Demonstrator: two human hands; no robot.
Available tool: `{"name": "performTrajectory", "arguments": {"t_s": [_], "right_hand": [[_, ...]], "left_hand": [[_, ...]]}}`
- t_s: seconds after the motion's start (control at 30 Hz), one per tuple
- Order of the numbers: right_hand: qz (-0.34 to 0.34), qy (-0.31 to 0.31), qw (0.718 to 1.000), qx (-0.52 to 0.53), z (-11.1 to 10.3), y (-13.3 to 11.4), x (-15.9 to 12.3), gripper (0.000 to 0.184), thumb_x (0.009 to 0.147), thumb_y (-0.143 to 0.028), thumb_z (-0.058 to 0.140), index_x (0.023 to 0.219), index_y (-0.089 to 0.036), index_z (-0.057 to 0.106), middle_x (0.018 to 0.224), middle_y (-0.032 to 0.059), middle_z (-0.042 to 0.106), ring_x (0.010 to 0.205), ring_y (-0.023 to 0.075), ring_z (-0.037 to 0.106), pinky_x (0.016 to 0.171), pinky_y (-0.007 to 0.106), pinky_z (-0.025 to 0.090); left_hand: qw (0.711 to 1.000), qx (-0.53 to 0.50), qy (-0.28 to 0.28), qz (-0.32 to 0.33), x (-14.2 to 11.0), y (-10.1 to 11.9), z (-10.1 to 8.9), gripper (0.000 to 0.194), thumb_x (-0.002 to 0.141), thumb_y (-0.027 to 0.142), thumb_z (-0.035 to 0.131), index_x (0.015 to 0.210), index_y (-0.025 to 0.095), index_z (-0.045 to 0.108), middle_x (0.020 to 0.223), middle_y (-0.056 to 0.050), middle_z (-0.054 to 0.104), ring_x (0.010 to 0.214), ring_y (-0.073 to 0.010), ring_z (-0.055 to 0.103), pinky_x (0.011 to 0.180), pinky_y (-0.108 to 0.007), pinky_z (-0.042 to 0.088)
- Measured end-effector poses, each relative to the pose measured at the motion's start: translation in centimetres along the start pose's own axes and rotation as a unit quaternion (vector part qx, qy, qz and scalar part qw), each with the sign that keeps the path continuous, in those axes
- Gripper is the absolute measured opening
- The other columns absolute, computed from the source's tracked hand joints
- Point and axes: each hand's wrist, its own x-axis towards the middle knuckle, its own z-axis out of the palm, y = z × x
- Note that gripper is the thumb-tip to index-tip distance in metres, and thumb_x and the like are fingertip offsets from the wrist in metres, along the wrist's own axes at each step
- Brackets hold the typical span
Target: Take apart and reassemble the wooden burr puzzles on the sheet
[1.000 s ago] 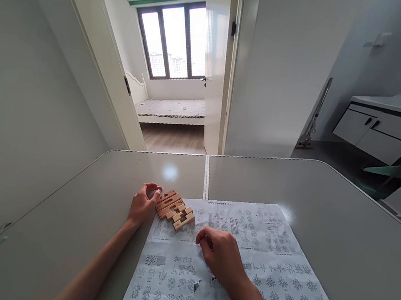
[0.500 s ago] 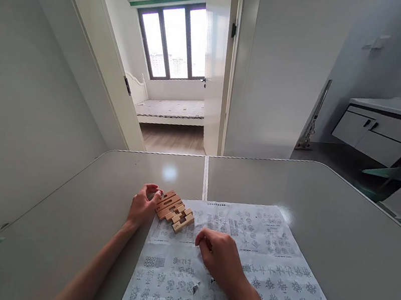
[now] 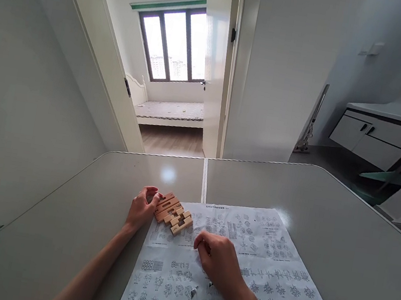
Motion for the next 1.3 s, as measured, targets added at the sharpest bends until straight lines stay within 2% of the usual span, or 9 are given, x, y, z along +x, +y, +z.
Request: {"name": "performTrajectory", "arguments": {"t_s": [0.27,0.47,0.87,1.13,1.3], "right_hand": [[0.006,-0.008,1.0,0.008,0.1,0.2,0.0,0.029,0.093,-0.015,0.046,0.079,-0.022,0.07,0.065,-0.0007,0.067,0.054,0.0151,0.055,0.059,0.026,0.039],[0.011,-0.009,1.0,0.013,0.3,0.4,0.0,0.028,0.093,-0.015,0.047,0.079,-0.022,0.069,0.066,-0.0004,0.068,0.056,0.0154,0.056,0.061,0.026,0.041],[0.016,-0.008,1.0,0.013,0.3,0.2,0.1,0.027,0.092,-0.015,0.047,0.078,-0.022,0.069,0.064,-0.001,0.065,0.056,0.0153,0.054,0.061,0.026,0.039],[0.019,-0.004,1.0,0.009,0.5,0.2,0.2,0.027,0.091,-0.015,0.047,0.077,-0.022,0.07,0.064,-0.0014,0.065,0.056,0.0151,0.055,0.062,0.025,0.038],[0.016,-0.005,1.0,0.01,0.4,0.2,0.2,0.028,0.09,-0.015,0.046,0.077,-0.022,0.07,0.063,-0.0017,0.065,0.056,0.0149,0.056,0.062,0.025,0.037]], "left_hand": [[1.0,0.005,-0.008,0.002,-0.1,0.1,-0.1,0.018,0.092,0.03,0.056,0.107,0.024,0.063,0.101,-0.008,0.084,0.106,-0.0281,0.077,0.101,-0.046,0.056],[1.0,0.02,-0.011,0.011,-0.2,0.2,-0.3,0.019,0.093,0.034,0.057,0.108,0.023,0.062,0.103,-0.008,0.083,0.108,-0.0289,0.077,0.099,-0.045,0.056],[0.994,0.073,-0.027,0.07,-1.1,1.5,-0.6,0.028,0.089,0.038,0.061,0.111,0.02,0.063,0.106,-0.01,0.076,0.104,-0.0295,0.072,0.098,-0.047,0.056],[0.985,0.134,-0.052,0.097,-1.8,3.1,-1.0,0.031,0.085,0.036,0.067,0.112,0.022,0.064,0.105,-0.009,0.077,0.112,-0.033,0.067,0.106,-0.052,0.048],[0.976,0.173,-0.098,0.094,-1.6,3.8,-1.9,0.035,0.083,0.043,0.072,0.112,0.024,0.065,0.106,-0.007,0.08,0.124,-0.0342,0.064,0.108,-0.05,0.046]]}}
